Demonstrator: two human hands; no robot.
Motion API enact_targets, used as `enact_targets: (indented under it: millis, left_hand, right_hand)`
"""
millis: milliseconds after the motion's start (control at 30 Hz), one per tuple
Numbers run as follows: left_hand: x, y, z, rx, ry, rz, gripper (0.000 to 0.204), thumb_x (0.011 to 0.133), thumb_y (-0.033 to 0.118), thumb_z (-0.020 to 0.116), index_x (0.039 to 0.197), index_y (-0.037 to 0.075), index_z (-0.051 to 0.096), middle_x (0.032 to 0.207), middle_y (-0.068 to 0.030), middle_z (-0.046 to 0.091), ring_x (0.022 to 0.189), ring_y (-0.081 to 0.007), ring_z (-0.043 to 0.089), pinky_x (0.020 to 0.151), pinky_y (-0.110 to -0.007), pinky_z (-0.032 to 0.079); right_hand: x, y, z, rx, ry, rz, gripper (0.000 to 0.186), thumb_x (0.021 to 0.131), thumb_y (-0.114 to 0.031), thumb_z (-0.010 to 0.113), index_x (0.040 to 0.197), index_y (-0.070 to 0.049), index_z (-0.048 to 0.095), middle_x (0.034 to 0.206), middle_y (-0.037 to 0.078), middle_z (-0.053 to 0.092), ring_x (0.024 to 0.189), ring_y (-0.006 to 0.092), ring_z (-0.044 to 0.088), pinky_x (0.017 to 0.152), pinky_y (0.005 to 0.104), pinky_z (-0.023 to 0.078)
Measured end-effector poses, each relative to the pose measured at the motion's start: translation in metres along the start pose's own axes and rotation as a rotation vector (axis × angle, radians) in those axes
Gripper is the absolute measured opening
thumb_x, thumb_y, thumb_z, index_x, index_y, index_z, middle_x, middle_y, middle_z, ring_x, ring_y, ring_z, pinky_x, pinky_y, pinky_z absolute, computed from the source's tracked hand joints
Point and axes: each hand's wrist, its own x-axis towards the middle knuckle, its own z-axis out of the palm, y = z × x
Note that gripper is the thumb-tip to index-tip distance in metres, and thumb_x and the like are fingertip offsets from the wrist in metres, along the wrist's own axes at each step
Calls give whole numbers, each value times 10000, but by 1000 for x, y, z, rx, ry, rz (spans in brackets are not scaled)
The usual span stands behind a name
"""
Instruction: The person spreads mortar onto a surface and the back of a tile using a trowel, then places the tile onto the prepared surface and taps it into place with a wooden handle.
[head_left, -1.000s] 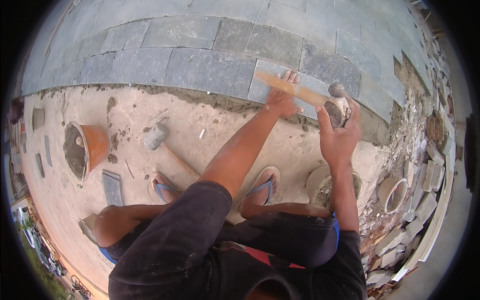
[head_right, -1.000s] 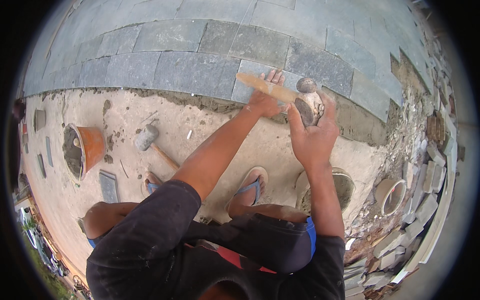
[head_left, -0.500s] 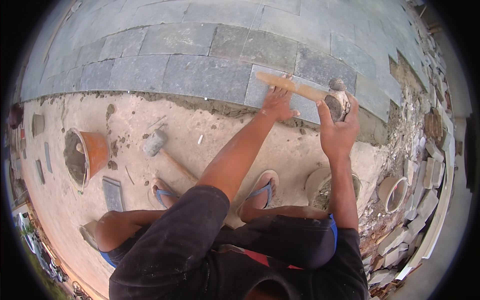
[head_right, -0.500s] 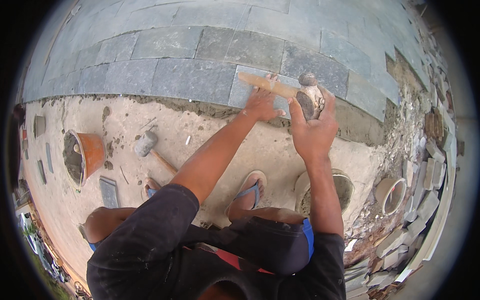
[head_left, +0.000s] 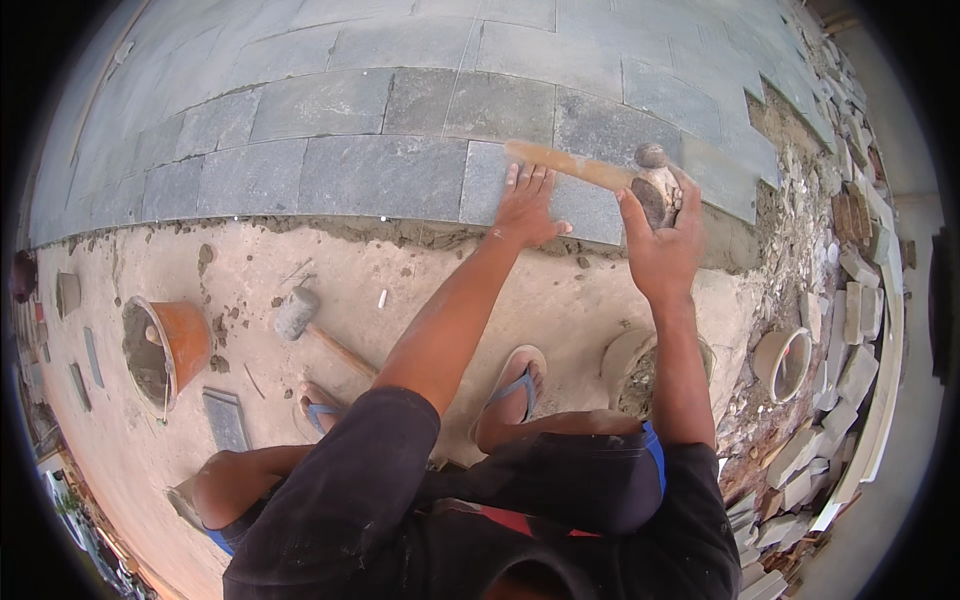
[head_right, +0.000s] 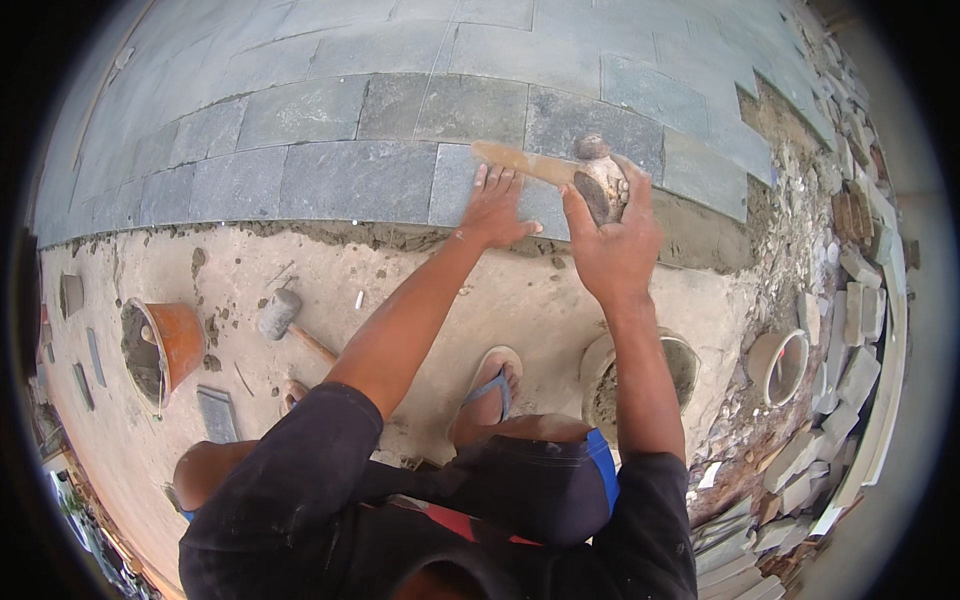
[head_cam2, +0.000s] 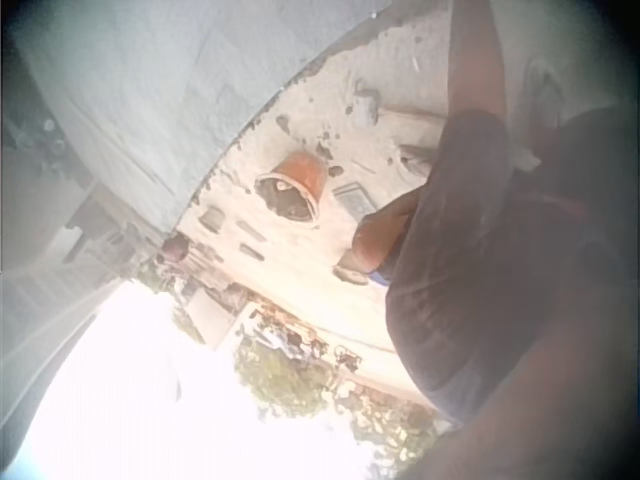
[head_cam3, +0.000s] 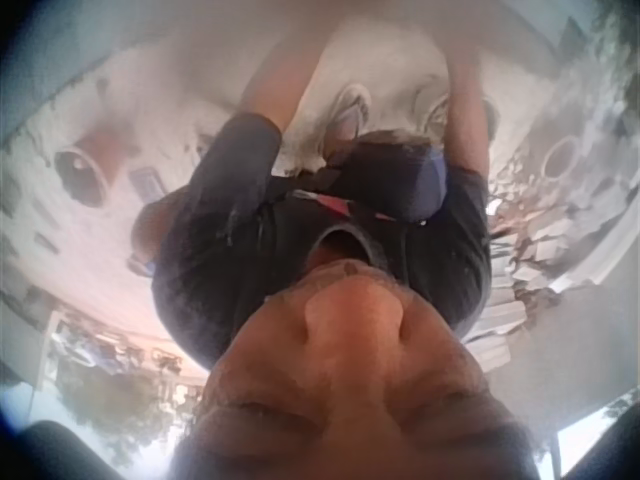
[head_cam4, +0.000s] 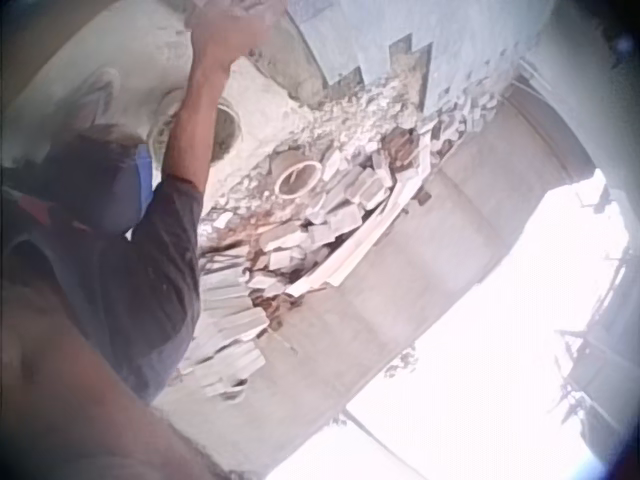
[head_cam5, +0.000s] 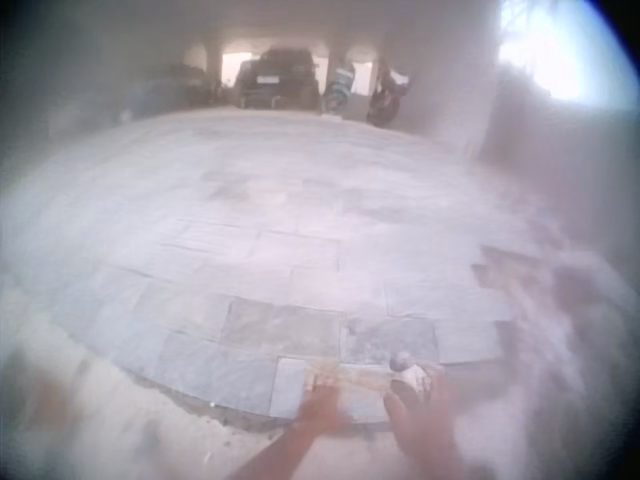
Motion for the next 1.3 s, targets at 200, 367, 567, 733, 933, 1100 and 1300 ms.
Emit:
enact_targets:
  millis: [200, 367, 567, 733, 933, 1100, 1300]
  left_hand:
    - [1, -4, 6, 45, 34, 7, 1101, 809, 640, 634, 1560, 28, 110, 1640, -125, 93, 1523, -270, -2, 1231, -469, 1]
    - [3, 4, 3, 55, -11, 0, 1108, 812, 665, 618, 1561, 31, 104, 1640, -121, 94, 1522, -267, -4, 1233, -465, -6]
    - [3, 2, 0, 71, 0, -6, 1065, 837, 637, 612, 1564, 41, 110, 1647, -113, 57, 1524, -258, -8, 1234, -457, -3]
    - [2, 4, 1, 77, -17, -24, 1062, 841, 633, 612, 1561, 32, 113, 1645, -117, 64, 1524, -258, -3, 1233, -459, 1]
    - [-2, 2, 1, 68, -7, -8, 1060, 840, 629, 616, 1561, 35, 115, 1643, -121, 77, 1524, -256, -1, 1231, -461, -8]
    - [2, 1, 2, 73, 31, -9, 1060, 836, 630, 619, 1560, 34, 122, 1641, -120, 89, 1523, -258, -1, 1231, -462, -4]
    - [1, 3, 4, 70, 26, -4, 1074, 828, 628, 631, 1560, 34, 117, 1641, -121, 86, 1522, -267, 3, 1234, -470, 11]
  right_hand:
    - [4, 20, -58, -15, 292, 91, 513, 848, -206, 778, 1224, 53, 543, 1012, 133, 654, 914, 193, 617, 837, 321, 493]
    - [-26, 59, -60, -39, 239, 208, 528, 847, -192, 775, 1242, 52, 525, 1021, 161, 665, 910, 200, 635, 828, 330, 504]
    - [-43, 76, -60, -48, 273, 298, 512, 859, -210, 763, 1240, 40, 532, 1024, 153, 670, 911, 178, 633, 817, 317, 504]
    - [-51, 83, -56, 41, 248, 386, 469, 866, -168, 754, 1214, 61, 539, 1006, 123, 662, 874, 172, 611, 799, 313, 500]
    - [-65, 84, -63, 35, 295, 419, 461, 856, -149, 757, 1205, 69, 549, 959, 119, 674, 861, 175, 616, 801, 311, 501]
    - [-67, 73, -72, -20, 191, 402, 489, 866, -160, 752, 1226, 83, 526, 962, 121, 665, 869, 161, 602, 802, 305, 497]
    - [-73, 63, -72, 17, 157, 382, 451, 874, -131, 744, 1207, 84, 531, 986, 106, 659, 882, 145, 596, 803, 287, 494]
